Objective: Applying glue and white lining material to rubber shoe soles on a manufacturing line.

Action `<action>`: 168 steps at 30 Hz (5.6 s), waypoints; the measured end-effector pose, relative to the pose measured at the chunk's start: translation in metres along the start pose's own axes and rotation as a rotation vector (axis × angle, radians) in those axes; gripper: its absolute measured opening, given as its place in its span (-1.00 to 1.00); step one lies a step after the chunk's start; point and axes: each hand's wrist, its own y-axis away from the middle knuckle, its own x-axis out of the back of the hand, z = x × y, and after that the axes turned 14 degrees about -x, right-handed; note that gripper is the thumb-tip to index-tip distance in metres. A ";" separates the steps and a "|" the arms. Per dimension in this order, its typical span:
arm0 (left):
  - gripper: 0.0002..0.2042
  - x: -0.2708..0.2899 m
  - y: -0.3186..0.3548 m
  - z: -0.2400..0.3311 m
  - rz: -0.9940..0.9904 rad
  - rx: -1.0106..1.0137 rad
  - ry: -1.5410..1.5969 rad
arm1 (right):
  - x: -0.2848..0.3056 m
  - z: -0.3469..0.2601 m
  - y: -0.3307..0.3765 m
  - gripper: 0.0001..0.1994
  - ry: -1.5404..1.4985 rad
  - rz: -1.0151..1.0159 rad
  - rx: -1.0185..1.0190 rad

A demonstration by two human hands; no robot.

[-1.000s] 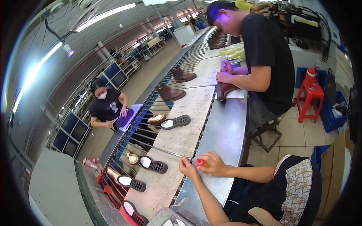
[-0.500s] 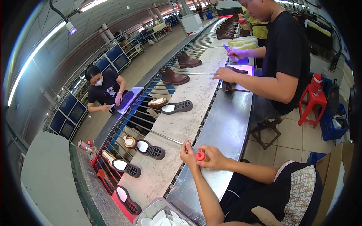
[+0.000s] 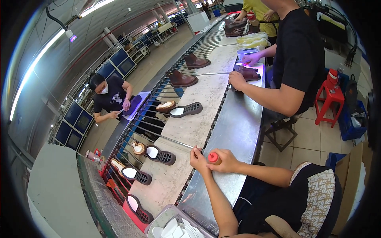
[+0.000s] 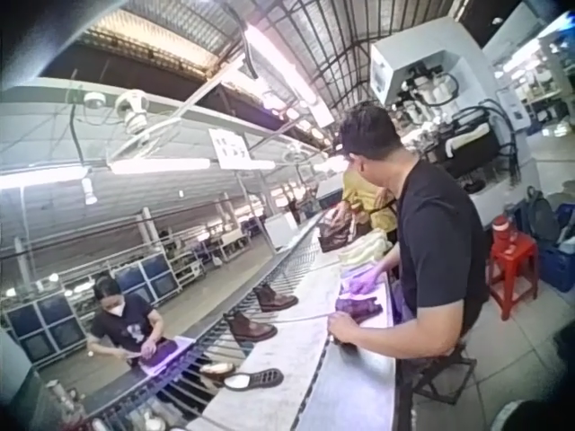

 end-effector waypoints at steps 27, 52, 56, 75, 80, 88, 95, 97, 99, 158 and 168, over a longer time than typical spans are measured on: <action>-0.78 0.005 0.004 -0.006 -0.189 0.011 0.198 | -0.009 -0.004 -0.004 -0.50 -0.041 -0.022 -0.170; -0.78 0.018 0.007 -0.001 -0.122 -0.086 -0.072 | -0.020 -0.002 0.002 -0.52 -0.109 -0.024 -0.172; -0.77 0.018 0.009 -0.004 -0.103 -0.080 -0.031 | -0.017 -0.006 0.003 -0.51 -0.103 -0.023 -0.154; -0.71 0.022 0.007 0.006 -0.146 0.013 0.007 | -0.020 -0.008 0.006 -0.51 -0.099 -0.025 -0.147; -0.64 0.022 0.008 0.007 -0.110 0.056 0.097 | -0.021 -0.006 0.008 -0.50 -0.102 -0.026 -0.140; -0.63 0.026 0.009 0.012 -0.134 -0.035 0.011 | -0.023 -0.008 0.008 -0.51 -0.109 -0.051 -0.144; -0.80 0.025 0.008 0.006 -0.140 0.000 0.004 | -0.019 -0.014 0.008 -0.52 -0.097 -0.040 -0.150; -0.83 0.023 0.011 0.003 -0.101 0.014 0.027 | -0.018 -0.012 0.009 -0.52 -0.094 -0.044 -0.158; -0.85 0.020 0.012 0.005 -0.064 0.032 0.058 | -0.016 -0.011 0.010 -0.52 -0.082 -0.044 -0.168; -0.83 0.043 0.009 0.006 -0.039 -0.016 -0.032 | -0.036 -0.014 0.017 -0.52 -0.086 -0.055 -0.160; -0.83 0.046 0.010 0.006 -0.066 -0.011 -0.034 | -0.038 -0.015 0.019 -0.53 -0.082 -0.053 -0.150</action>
